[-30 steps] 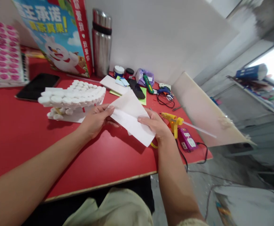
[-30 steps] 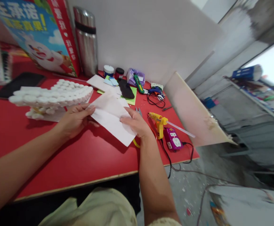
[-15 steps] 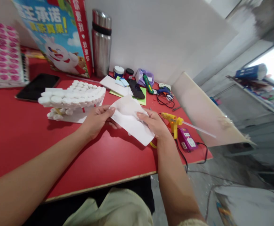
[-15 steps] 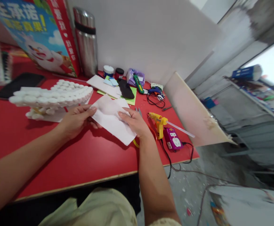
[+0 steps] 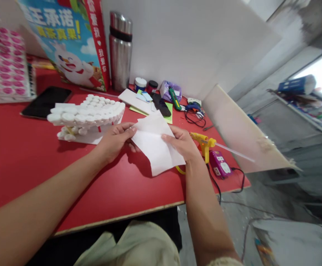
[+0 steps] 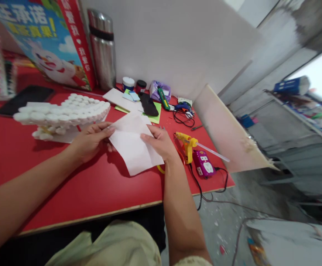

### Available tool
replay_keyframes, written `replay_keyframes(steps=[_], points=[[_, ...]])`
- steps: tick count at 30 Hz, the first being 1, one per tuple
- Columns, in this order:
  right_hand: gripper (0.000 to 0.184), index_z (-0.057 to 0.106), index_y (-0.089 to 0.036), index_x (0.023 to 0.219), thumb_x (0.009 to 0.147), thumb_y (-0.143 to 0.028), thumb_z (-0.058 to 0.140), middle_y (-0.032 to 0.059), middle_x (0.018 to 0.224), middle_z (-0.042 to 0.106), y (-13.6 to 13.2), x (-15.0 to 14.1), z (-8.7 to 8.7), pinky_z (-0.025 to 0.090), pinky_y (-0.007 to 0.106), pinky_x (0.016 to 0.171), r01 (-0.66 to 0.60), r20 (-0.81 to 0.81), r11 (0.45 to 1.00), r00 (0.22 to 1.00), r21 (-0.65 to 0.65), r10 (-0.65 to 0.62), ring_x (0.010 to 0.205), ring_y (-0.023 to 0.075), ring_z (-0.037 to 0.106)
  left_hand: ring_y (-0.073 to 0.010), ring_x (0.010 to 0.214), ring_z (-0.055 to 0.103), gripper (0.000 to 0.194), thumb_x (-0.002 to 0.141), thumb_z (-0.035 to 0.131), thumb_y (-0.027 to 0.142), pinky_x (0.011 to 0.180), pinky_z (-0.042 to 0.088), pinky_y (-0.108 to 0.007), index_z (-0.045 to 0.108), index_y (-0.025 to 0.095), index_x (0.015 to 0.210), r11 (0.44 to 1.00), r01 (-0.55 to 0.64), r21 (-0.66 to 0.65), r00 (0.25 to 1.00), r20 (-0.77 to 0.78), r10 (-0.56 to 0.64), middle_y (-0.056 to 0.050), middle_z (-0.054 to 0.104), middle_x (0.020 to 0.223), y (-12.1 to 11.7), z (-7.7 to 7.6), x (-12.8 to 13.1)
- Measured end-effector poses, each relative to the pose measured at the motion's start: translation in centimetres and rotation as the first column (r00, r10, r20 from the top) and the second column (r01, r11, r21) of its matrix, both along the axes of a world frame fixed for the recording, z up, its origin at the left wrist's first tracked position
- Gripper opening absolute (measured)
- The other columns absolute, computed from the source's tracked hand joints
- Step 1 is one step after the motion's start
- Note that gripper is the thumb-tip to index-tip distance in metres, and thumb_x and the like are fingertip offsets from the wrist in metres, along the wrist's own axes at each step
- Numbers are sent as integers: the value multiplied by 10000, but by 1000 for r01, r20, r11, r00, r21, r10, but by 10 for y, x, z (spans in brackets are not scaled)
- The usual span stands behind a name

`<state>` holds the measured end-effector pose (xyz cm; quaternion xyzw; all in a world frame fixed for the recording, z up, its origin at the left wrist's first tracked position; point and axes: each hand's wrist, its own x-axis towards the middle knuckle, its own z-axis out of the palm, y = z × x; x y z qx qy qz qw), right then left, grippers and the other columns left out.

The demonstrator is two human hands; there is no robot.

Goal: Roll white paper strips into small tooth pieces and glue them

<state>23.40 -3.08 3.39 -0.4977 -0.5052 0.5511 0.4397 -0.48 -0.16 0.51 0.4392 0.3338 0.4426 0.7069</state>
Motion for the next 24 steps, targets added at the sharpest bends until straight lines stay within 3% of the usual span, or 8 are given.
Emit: replay_keyframes(steps=[4, 10, 15, 18, 21, 24], points=[[358, 821, -259, 1019, 673, -340, 862, 9, 950, 789, 3, 2, 0, 548, 321, 732, 105, -35, 994, 994, 14, -105, 819, 192, 685, -158, 437, 648, 247, 792, 787, 264, 418, 525, -236, 728, 144, 1000, 998, -50, -38, 996, 73, 53, -8, 710, 621, -1, 7, -1], [232, 819, -241, 822, 714, -247, 615, 2, 724, 695, 2, -3, 7, 406, 282, 549, 161, 94, 986, 982, 50, -165, 596, 157, 521, -151, 489, 632, 185, 779, 740, 254, 469, 550, -256, 804, 159, 925, 997, -83, -11, 990, 110, 83, -16, 691, 618, -4, 10, -2], [281, 820, -231, 806, 879, -392, 601, 30, 756, 701, -1, -8, 7, 432, 303, 607, 92, 175, 975, 976, 200, -128, 664, 175, 555, -161, 619, 677, 249, 817, 785, 408, 588, 570, -256, 778, 159, 838, 989, -142, -31, 988, 61, 143, -50, 734, 715, -2, 4, 0], [264, 799, -224, 770, 835, -476, 753, 32, 805, 732, -2, -10, 6, 471, 305, 677, 80, 241, 966, 960, 244, -141, 745, 182, 604, -146, 604, 674, 372, 694, 934, 342, 566, 533, -224, 769, 160, 974, 989, -145, -31, 989, -44, 144, -32, 754, 739, -3, 2, 1], [270, 798, -224, 884, 731, -433, 875, 15, 847, 728, -2, -10, 6, 467, 279, 643, 70, 241, 979, 964, 192, -116, 703, 152, 588, -158, 634, 702, 621, 643, 970, 282, 601, 555, -236, 740, 165, 1208, 997, -66, -31, 996, -67, 64, -38, 782, 800, -4, 5, -1], [503, 768, -248, 1120, 663, -384, 931, 21, 1053, 740, -2, -7, 6, 508, 266, 673, 63, 176, 981, 980, 182, -96, 784, 153, 637, -154, 625, 704, 626, 634, 974, 277, 578, 546, -229, 761, 158, 1211, 998, 10, -63, 995, -97, -16, -68, 802, 868, -4, 7, -2]])
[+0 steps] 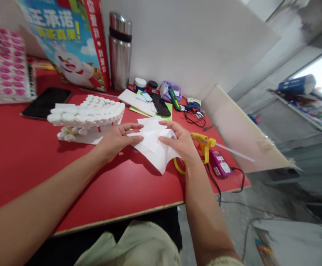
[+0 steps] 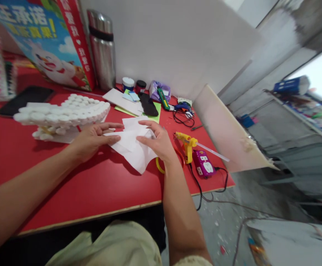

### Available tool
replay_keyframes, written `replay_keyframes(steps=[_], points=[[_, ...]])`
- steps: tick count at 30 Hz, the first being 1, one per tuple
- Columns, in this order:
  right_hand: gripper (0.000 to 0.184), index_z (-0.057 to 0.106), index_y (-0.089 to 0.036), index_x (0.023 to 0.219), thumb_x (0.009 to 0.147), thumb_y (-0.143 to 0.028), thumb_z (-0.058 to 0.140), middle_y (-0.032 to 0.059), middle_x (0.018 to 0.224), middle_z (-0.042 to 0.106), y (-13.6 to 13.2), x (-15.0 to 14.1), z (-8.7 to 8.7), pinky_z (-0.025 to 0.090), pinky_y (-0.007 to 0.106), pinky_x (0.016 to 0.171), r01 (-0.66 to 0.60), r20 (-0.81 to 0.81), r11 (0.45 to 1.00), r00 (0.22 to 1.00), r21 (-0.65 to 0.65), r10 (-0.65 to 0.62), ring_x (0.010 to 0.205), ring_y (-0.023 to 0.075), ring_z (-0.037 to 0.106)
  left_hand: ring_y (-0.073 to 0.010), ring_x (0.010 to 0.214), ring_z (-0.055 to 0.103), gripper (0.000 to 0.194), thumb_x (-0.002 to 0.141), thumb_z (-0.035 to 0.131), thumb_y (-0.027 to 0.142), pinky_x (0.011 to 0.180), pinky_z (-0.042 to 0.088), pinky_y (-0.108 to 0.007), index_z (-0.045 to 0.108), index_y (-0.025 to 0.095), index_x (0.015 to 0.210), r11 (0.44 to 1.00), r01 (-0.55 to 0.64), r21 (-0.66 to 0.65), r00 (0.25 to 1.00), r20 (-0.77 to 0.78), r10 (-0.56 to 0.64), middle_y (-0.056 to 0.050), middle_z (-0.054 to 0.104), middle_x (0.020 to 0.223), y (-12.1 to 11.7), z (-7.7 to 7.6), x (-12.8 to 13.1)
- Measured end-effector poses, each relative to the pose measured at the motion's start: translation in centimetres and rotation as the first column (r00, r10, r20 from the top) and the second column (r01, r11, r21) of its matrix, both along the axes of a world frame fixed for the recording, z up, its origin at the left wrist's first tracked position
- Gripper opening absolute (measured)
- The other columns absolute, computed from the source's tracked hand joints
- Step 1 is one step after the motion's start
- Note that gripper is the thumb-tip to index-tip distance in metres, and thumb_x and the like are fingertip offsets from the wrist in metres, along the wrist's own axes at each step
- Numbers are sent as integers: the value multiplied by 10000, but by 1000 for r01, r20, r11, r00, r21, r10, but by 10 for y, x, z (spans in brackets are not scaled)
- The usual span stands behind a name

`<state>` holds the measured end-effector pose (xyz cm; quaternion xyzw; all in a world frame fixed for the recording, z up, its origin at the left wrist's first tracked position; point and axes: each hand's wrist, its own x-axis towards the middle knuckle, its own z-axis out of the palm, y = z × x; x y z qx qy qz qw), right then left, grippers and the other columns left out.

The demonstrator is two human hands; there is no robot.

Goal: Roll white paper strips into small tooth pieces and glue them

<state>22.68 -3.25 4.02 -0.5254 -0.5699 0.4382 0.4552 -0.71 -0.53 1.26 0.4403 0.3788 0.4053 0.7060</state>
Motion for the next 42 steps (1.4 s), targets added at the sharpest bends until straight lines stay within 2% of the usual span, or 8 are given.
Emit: replay_keyframes(steps=[5, 13, 16, 20, 25, 32, 38, 42], points=[[513, 754, -227, 1075, 627, -372, 959, -1, 862, 738, 1, 4, -1, 505, 262, 614, -20, -58, 988, 998, -152, 11, 684, 148, 645, -146, 519, 652, 412, 668, 955, 418, 497, 548, -239, 825, 134, 936, 999, -21, 40, 997, -77, 24, -66, 765, 725, 2, -4, -1], [418, 756, -195, 922, 611, -367, 977, -7, 808, 748, 4, 4, -8, 523, 257, 617, -51, -145, 975, 989, -218, 20, 666, 135, 662, -157, 448, 629, 448, 710, 894, 578, 411, 519, -233, 743, 157, 691, 988, -49, 145, 991, -117, 66, -47, 710, 592, 3, 0, 0], [428, 738, -195, 941, 632, -386, 965, -8, 821, 747, 4, 2, -9, 534, 261, 630, -45, -181, 976, 983, -212, 6, 674, 136, 664, -186, 475, 675, 447, 737, 880, 579, 414, 519, -240, 758, 150, 762, 992, -28, 120, 993, -115, 42, -71, 742, 639, 3, 0, -2], [437, 722, -186, 912, 612, -390, 966, -6, 791, 737, 3, 1, -7, 510, 255, 588, -18, -150, 974, 989, -228, -17, 647, 141, 648, -206, 522, 722, 413, 707, 940, 432, 448, 529, -236, 796, 133, 954, 993, 48, 106, 988, -151, -32, -95, 782, 714, 5, -5, -7], [384, 771, -187, 897, 596, -337, 957, -17, 765, 741, 6, 4, -8, 493, 246, 582, -5, -179, 989, 984, -150, -22, 629, 131, 633, -170, 488, 689, 432, 735, 910, 346, 508, 569, -247, 823, 108, 1085, 994, -18, 110, 997, -72, 26, -59, 754, 628, 7, -5, -7], [169, 828, -210, 797, 630, -228, 809, -2, 682, 742, 9, 10, -8, 406, 221, 459, -61, -362, 989, 932, -136, 8, 507, 114, 589, -147, 462, 674, 257, 659, 853, 211, 513, 572, -233, 864, 136, 904, 994, -75, 76, 992, 106, 67, -56, 758, 619, 7, 4, -8], [154, 815, -192, 766, 663, -203, 702, -10, 605, 672, 7, 15, -5, 349, 218, 446, -86, -327, 995, 943, -59, 62, 463, 94, 498, -174, 526, 715, 246, 634, 899, 282, 549, 591, -258, 850, 119, 812, 994, -81, 71, 990, 125, 72, -77, 784, 698, 8, 4, -9], [322, 830, -181, 1013, 748, -342, 746, 34, 786, 742, 8, 18, -3, 400, 225, 496, -191, -342, 978, 928, -87, 151, 577, 119, 570, -135, 514, 678, 271, 685, 941, 282, 547, 564, -233, 848, 132, 891, 990, -71, 122, 997, 24, 69, -52, 760, 655, 8, 0, -10]])
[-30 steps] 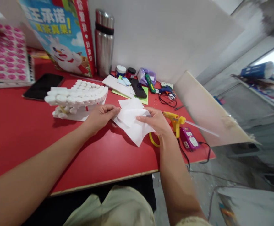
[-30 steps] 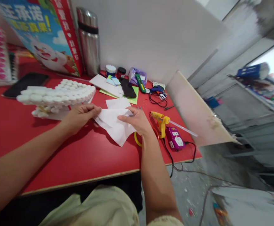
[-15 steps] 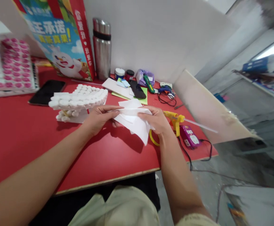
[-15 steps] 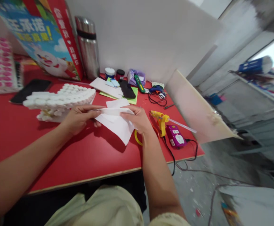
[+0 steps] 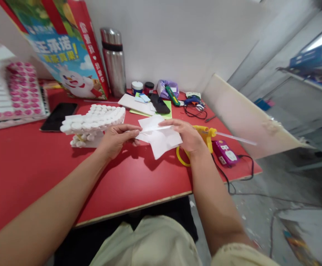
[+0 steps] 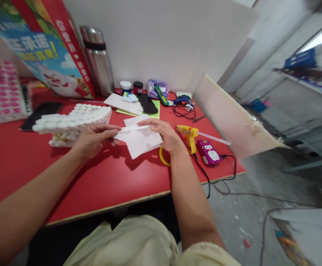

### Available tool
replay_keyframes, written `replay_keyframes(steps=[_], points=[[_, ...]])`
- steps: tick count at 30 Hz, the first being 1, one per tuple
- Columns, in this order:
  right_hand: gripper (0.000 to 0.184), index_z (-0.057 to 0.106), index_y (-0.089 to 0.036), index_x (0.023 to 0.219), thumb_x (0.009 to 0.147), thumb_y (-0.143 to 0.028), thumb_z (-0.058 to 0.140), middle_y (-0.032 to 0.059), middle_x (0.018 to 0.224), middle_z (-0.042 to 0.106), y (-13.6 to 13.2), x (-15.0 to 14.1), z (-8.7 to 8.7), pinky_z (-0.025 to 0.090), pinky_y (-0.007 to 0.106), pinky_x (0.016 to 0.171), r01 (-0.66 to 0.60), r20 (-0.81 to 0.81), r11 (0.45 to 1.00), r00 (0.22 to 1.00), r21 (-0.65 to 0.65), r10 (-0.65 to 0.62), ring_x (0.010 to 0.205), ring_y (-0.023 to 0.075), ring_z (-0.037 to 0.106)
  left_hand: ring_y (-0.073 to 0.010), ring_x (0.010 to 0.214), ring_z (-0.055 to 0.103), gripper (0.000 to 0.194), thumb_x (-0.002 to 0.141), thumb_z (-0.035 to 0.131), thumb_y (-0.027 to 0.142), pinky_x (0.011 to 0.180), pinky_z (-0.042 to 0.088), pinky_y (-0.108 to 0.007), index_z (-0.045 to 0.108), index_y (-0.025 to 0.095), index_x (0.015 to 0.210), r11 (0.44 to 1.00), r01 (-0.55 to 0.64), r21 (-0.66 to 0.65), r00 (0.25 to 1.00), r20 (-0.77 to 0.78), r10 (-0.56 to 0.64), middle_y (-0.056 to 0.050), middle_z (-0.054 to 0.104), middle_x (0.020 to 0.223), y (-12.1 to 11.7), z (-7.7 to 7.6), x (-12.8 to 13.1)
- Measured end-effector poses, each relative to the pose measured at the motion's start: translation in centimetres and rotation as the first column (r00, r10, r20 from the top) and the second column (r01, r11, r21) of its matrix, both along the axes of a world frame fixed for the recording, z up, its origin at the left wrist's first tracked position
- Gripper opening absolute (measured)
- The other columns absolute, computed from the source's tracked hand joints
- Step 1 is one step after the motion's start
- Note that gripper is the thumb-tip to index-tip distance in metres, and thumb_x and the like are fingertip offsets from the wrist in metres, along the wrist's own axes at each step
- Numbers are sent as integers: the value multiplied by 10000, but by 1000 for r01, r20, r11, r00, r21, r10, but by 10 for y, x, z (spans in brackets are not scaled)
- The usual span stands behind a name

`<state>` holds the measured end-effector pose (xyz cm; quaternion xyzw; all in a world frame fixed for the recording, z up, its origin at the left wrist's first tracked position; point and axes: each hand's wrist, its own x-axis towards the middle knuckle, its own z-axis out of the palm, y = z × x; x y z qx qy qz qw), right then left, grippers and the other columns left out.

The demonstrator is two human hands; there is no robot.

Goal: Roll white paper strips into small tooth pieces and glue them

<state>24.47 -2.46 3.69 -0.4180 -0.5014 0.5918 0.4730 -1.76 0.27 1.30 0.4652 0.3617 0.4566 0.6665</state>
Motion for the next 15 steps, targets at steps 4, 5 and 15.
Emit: replay_keyframes(steps=[4, 5, 15], points=[[510, 805, -178, 1148, 840, -582, 750, 83, 890, 780, 4, -1, -1, 500, 262, 572, 34, 29, 990, 999, -139, -30, 684, 170, 666, -153, 548, 697, 434, 724, 927, 290, 567, 570, -244, 826, 124, 1112, 997, 61, 36, 996, -60, -59, -42, 745, 634, -2, 0, -2], [497, 813, -174, 1117, 825, -576, 782, 82, 878, 782, 4, -2, -1, 510, 262, 578, 51, 69, 986, 997, -160, -41, 687, 171, 675, -157, 554, 702, 483, 726, 925, 292, 569, 571, -247, 813, 121, 1163, 996, 76, 37, 994, -80, -73, -42, 748, 642, -2, 0, -3], [315, 799, -153, 856, 631, -330, 930, 17, 728, 747, 4, 2, -7, 451, 228, 525, 34, 323, 994, 946, -103, 1, 574, 119, 627, -177, 555, 729, 499, 809, 838, 360, 419, 400, -171, 772, 78, 1215, 976, 220, -9, 895, -397, -205, -122, 778, 669, 1, -1, -3]])
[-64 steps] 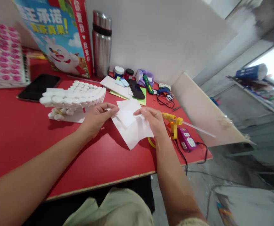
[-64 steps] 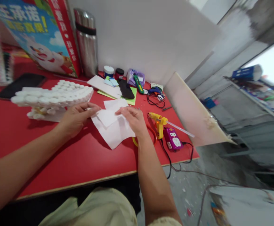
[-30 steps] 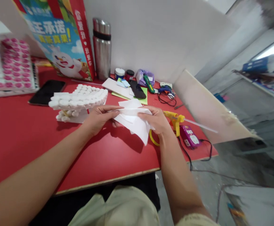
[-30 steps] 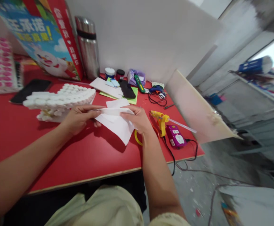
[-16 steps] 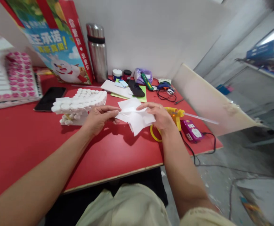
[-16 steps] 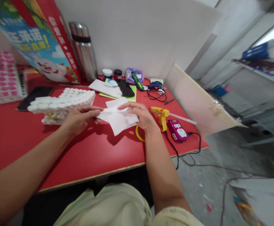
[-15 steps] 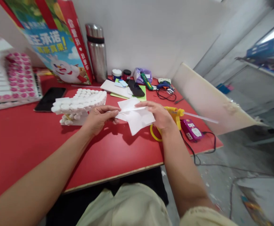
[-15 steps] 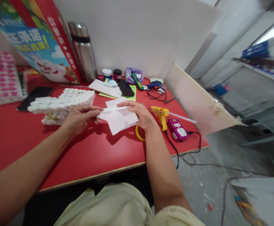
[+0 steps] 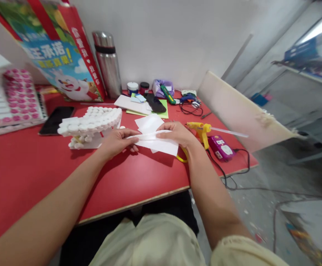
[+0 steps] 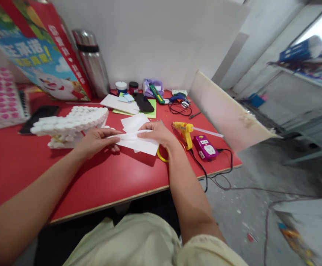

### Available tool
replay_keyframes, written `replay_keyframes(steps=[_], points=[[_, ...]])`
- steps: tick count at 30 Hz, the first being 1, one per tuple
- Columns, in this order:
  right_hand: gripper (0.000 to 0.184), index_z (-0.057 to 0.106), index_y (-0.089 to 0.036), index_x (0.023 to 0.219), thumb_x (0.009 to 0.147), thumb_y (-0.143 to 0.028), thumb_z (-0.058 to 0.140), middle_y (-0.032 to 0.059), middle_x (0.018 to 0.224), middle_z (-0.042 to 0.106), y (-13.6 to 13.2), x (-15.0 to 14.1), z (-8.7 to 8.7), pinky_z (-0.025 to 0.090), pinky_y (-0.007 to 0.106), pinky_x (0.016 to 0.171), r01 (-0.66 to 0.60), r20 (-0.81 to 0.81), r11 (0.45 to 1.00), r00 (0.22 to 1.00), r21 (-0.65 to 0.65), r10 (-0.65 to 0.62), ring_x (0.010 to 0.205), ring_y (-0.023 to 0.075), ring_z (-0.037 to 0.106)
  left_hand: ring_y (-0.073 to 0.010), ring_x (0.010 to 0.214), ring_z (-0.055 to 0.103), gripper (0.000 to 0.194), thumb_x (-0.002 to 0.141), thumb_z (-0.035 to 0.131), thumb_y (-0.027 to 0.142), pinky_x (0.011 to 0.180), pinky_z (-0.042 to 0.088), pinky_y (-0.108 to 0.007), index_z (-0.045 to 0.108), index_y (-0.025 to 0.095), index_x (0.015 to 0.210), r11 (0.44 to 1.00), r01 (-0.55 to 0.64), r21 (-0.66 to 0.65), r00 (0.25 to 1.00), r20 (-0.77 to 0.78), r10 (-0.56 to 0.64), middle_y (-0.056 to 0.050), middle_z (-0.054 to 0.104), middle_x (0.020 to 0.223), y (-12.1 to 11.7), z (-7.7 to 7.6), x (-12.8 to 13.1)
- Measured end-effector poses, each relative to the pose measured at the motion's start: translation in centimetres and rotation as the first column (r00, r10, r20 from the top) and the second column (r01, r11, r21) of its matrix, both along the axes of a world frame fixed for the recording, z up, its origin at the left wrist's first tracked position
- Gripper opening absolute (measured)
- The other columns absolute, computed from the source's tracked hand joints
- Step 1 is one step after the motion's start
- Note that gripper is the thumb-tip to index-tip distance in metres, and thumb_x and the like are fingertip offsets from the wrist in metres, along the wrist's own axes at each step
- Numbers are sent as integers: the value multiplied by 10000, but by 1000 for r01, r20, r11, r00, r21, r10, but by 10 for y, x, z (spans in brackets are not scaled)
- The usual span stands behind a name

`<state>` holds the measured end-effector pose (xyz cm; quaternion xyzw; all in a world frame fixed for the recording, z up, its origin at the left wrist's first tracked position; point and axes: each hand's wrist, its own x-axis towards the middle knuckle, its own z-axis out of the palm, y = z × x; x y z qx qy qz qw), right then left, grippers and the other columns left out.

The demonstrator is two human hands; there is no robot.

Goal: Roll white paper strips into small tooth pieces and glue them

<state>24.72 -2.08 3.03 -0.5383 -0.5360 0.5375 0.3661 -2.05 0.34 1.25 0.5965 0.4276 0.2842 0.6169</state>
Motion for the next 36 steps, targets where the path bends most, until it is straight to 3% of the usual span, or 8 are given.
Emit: replay_keyframes(steps=[5, 13, 16, 19, 24, 27, 32, 36], points=[[330, 813, -162, 875, 607, -323, 917, 10, 756, 744, 1, 1, -4, 462, 240, 584, 49, -49, 990, 998, 131, -43, 643, 135, 636, -148, 536, 692, 407, 736, 888, 315, 572, 567, -243, 830, 94, 1073, 993, -121, 6, 976, 181, 118, -82, 771, 648, -1, 0, 2], [92, 821, -218, 691, 627, -165, 779, 22, 908, 754, 5, 5, -5, 499, 271, 746, 140, -276, 942, 960, 305, -53, 850, 158, 661, -116, 619, 659, 284, 660, 853, 203, 597, 519, -202, 864, 98, 923, 979, -166, -116, 873, 445, 201, -78, 748, 682, 4, 4, -1], [129, 847, -225, 800, 710, -285, 776, 68, 1110, 786, -1, 5, 5, 529, 343, 921, -12, -255, 947, 962, 322, 98, 1097, 240, 683, -116, 618, 647, 273, 682, 878, 263, 574, 506, -205, 863, 106, 905, 981, -146, -125, 883, 430, 186, -79, 742, 699, 3, 4, 0], [366, 824, -208, 871, 803, -551, 715, 112, 1218, 784, -6, 9, 13, 560, 433, 961, 25, -350, 970, 934, 242, 64, 1190, 312, 688, -103, 568, 623, 250, 622, 923, 219, 537, 482, -201, 859, 127, 846, 986, -131, -99, 900, 406, 160, -67, 735, 682, 1, 4, 0], [477, 767, -186, 986, 920, -621, 584, 119, 1118, 810, -1, 11, 13, 618, 382, 848, 81, -533, 989, 846, 122, -4, 1089, 278, 756, -105, 520, 591, 313, 631, 936, 241, 481, 446, -201, 862, 149, 921, 995, 61, -80, 928, 372, -27, -43, 707, 650, -1, 4, -2], [450, 746, -161, 1093, 918, -562, 639, 132, 1142, 803, 2, -10, 7, 622, 393, 924, -48, -546, 997, 835, 60, 73, 1099, 265, 756, -108, 543, 606, 266, 685, 932, 275, 522, 476, -207, 851, 157, 908, 991, 132, -25, 939, 325, -117, -33, 690, 640, -4, 3, -1], [375, 723, -152, 1106, 810, -343, 852, 55, 925, 788, -3, -54, -5, 600, 261, 727, -230, -325, 973, 919, 21, 224, 767, 155, 735, -138, 571, 631, 224, 776, 874, 338, 568, 494, -244, 837, 160, 907, 983, 83, 164, 973, 198, -115, -55, 720, 663, -9, 4, 5], [250, 701, -129, 871, 843, -336, 839, 24, 731, 722, -4, -61, -9, 407, 182, 455, -266, -136, 964, 956, -17, 261, 492, 61, 534, -213, 722, 718, 243, 817, 823, 335, 699, 560, -328, 844, 166, 989, 929, 29, 370, 999, 24, -40, -117, 799, 884, -9, 6, 5]])
